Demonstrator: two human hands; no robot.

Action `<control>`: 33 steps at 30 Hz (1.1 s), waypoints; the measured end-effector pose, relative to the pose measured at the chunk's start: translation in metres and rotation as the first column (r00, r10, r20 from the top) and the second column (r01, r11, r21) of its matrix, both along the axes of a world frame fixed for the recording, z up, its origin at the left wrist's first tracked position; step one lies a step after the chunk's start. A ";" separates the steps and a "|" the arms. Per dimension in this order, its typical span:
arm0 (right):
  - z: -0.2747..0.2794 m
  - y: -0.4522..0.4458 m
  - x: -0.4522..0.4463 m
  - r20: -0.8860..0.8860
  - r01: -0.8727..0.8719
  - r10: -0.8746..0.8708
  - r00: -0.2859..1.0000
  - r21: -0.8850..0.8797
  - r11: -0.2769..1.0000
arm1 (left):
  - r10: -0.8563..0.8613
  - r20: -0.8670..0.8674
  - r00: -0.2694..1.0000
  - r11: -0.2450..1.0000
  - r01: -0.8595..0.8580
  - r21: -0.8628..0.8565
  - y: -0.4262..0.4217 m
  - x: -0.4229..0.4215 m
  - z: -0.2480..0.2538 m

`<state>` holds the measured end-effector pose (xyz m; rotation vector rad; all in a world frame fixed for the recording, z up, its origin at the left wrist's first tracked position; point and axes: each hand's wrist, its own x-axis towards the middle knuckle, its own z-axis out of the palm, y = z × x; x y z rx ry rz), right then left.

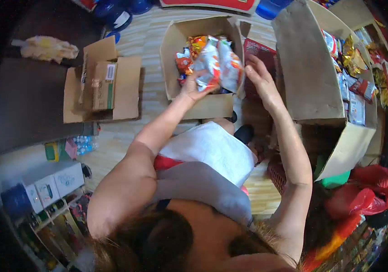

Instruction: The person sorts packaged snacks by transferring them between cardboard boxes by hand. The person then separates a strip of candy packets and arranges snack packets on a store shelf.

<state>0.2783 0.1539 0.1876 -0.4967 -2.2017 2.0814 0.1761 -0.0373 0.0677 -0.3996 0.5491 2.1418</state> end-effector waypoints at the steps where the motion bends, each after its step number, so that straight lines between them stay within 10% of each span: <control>1: 0.014 -0.003 0.003 0.004 -0.019 0.018 1.000 0.047 0.999 | 0.072 -0.020 0.997 0.989 -0.074 -0.127 -0.002 -0.014 -0.007; 6: 0.064 0.058 0.032 -0.087 -0.014 0.116 0.989 0.738 0.674 | 0.145 -0.235 0.961 0.952 -0.200 -0.230 0.008 -0.094 -0.018; 9: 0.108 0.122 0.043 -0.299 0.292 -0.074 0.951 0.796 0.530 | 0.130 -0.331 0.935 0.966 -0.195 -0.172 0.011 -0.147 -0.062; 11: 0.132 0.174 0.051 -0.221 0.361 -0.285 0.933 0.558 0.748 | 0.057 -0.276 0.960 0.967 -0.122 -0.223 0.017 -0.149 -0.057; 13: 0.154 0.223 0.055 -0.201 0.362 -0.304 0.931 0.621 0.695 | 0.068 -0.027 0.997 0.984 -0.071 -0.164 0.008 -0.177 -0.090; 15: 0.141 0.310 0.069 -0.162 0.214 -0.323 0.933 0.967 0.136 | 0.070 0.046 0.996 0.977 -0.060 -0.204 0.014 -0.185 -0.110; 17: 0.152 0.321 0.079 0.281 -0.318 -0.616 0.736 0.947 0.051 | 0.105 -0.006 0.995 0.939 -0.101 -0.329 0.020 -0.186 -0.117; 21: 0.094 0.427 0.155 0.633 -0.611 -0.502 0.589 0.756 0.237 | 0.063 -0.167 0.984 0.898 -0.129 -0.421 0.030 -0.180 -0.132; 28: 0.083 0.450 0.169 0.736 -0.098 -0.537 0.411 0.622 0.777 | -0.037 -0.363 0.931 0.732 -0.222 -0.644 0.035 -0.182 -0.159; 33: 0.076 0.424 0.166 0.599 -0.082 -0.626 0.499 0.752 0.654 | -0.137 -0.386 0.912 0.525 -0.264 -0.809 0.052 -0.176 -0.135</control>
